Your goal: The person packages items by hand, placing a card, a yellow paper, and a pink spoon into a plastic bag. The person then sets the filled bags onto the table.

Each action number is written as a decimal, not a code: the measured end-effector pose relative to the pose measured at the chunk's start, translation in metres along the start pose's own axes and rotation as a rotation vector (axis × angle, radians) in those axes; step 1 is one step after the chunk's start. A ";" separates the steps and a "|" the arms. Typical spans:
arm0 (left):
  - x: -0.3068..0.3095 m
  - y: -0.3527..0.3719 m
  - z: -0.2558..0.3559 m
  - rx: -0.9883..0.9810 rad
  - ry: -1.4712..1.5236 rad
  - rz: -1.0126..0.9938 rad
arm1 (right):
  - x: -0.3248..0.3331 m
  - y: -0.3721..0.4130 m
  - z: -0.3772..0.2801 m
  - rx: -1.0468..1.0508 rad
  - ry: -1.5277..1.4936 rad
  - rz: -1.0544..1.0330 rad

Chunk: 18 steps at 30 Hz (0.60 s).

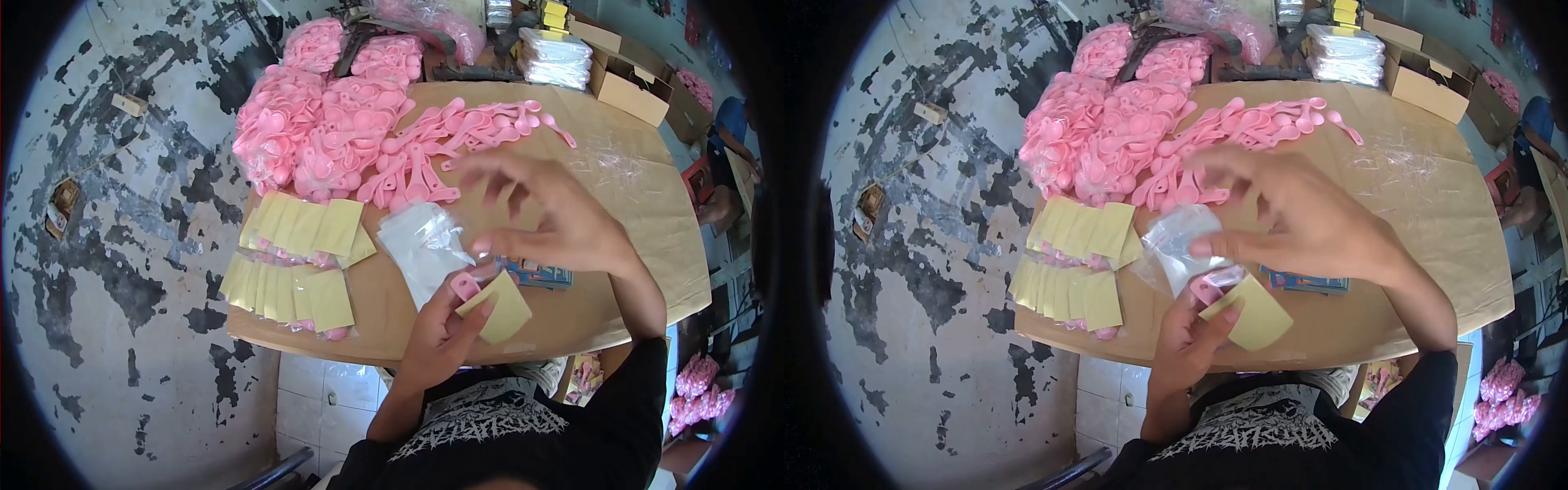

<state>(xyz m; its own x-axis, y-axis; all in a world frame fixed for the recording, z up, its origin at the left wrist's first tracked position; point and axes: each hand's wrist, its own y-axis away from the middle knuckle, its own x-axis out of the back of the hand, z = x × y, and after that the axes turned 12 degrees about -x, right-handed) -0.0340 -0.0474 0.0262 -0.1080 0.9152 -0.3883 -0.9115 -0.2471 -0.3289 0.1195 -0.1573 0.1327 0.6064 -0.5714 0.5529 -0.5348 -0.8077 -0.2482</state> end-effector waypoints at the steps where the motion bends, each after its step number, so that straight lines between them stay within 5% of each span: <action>1: 0.007 0.003 -0.007 -0.002 -0.138 -0.091 | 0.005 0.004 0.002 -0.156 -0.056 -0.143; 4: 0.002 0.002 -0.004 0.112 -0.035 -0.139 | 0.006 0.011 0.025 -0.148 -0.096 -0.151; 7: 0.002 -0.004 -0.015 -0.018 -0.071 0.130 | 0.010 0.017 0.028 -0.166 -0.039 -0.144; 13: -0.017 -0.022 -0.002 -0.051 -0.130 0.226 | 0.009 0.016 0.032 0.445 0.542 0.306; 18: -0.022 -0.023 -0.010 -0.064 -0.346 0.182 | -0.002 0.026 0.039 0.452 0.615 0.242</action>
<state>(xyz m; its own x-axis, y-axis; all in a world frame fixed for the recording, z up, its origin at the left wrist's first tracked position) -0.0070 -0.0649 0.0332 -0.4033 0.9050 -0.1357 -0.8394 -0.4249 -0.3390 0.1277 -0.1828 0.0943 0.0003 -0.6623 0.7492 -0.2400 -0.7274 -0.6429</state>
